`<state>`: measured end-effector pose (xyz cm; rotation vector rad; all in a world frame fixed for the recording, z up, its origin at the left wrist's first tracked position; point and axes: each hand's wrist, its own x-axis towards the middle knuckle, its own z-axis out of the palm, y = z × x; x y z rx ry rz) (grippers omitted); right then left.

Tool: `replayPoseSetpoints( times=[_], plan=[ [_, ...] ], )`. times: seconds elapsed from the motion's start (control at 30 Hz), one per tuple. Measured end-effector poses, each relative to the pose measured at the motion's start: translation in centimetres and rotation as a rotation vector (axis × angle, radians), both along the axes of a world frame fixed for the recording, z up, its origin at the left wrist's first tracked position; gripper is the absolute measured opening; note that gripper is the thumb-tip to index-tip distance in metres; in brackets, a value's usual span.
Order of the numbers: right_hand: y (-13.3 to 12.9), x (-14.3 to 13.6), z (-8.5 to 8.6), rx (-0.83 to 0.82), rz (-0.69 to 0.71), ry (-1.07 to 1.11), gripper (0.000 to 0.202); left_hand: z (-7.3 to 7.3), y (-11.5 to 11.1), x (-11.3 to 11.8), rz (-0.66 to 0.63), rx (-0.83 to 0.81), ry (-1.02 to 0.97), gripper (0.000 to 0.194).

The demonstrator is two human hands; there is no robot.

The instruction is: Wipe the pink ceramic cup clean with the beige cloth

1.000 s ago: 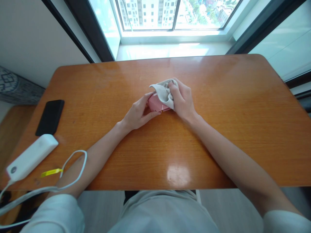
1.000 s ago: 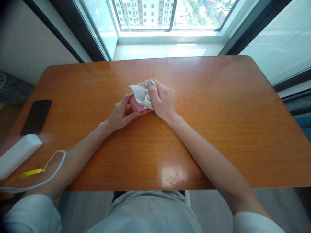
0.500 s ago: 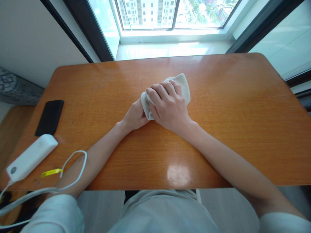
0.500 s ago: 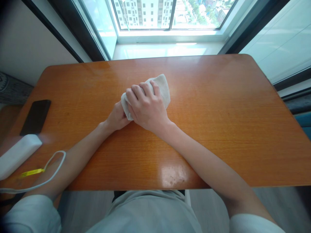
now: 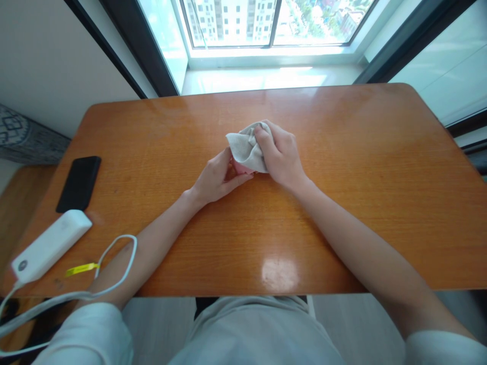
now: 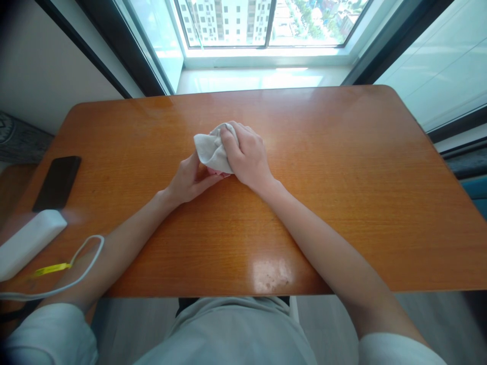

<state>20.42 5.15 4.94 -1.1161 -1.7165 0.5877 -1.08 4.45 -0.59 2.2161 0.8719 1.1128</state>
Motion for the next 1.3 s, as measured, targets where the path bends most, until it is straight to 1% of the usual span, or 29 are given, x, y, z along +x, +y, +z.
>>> replayPoseSetpoints(
  times=[0.2, 0.33, 0.43, 0.57, 0.8, 1.03, 1.3],
  plan=[
    [0.5, 0.3, -0.7, -0.068, -0.009, 0.111, 0.058, 0.1, 0.1, 0.0, 0.0, 0.02, 0.003, 0.055],
    [0.9, 0.4, -1.1, -0.083, -0.024, 0.126, 0.058, -0.1, 0.2, 0.0, -0.013, 0.075, 0.002, 0.064],
    [0.9, 0.5, -1.2, -0.1, -0.035, 0.13, 0.056, -0.2, 0.3, -0.1, -0.013, 0.082, 0.013, 0.067],
    [0.9, 0.5, -1.3, -0.12, -0.03, 0.176, 0.056, -0.2, 0.3, -0.2, -0.014, 0.078, 0.022, 0.068],
    [1.6, 0.7, -2.3, -0.19, -0.015, 0.281, 0.056, -0.2, 0.2, -0.1, -0.013, 0.081, 0.032, 0.07],
    [2.0, 1.0, -2.7, -0.28, 0.007, 0.391, 0.058, -0.2, 0.1, -0.1, 0.002, 0.074, 0.048, 0.065],
    [2.1, 0.7, -3.7, -0.319, 0.032, 0.535, 0.059, -0.3, 0.2, -0.1, -0.008, 0.072, 0.051, 0.065]
  ],
)
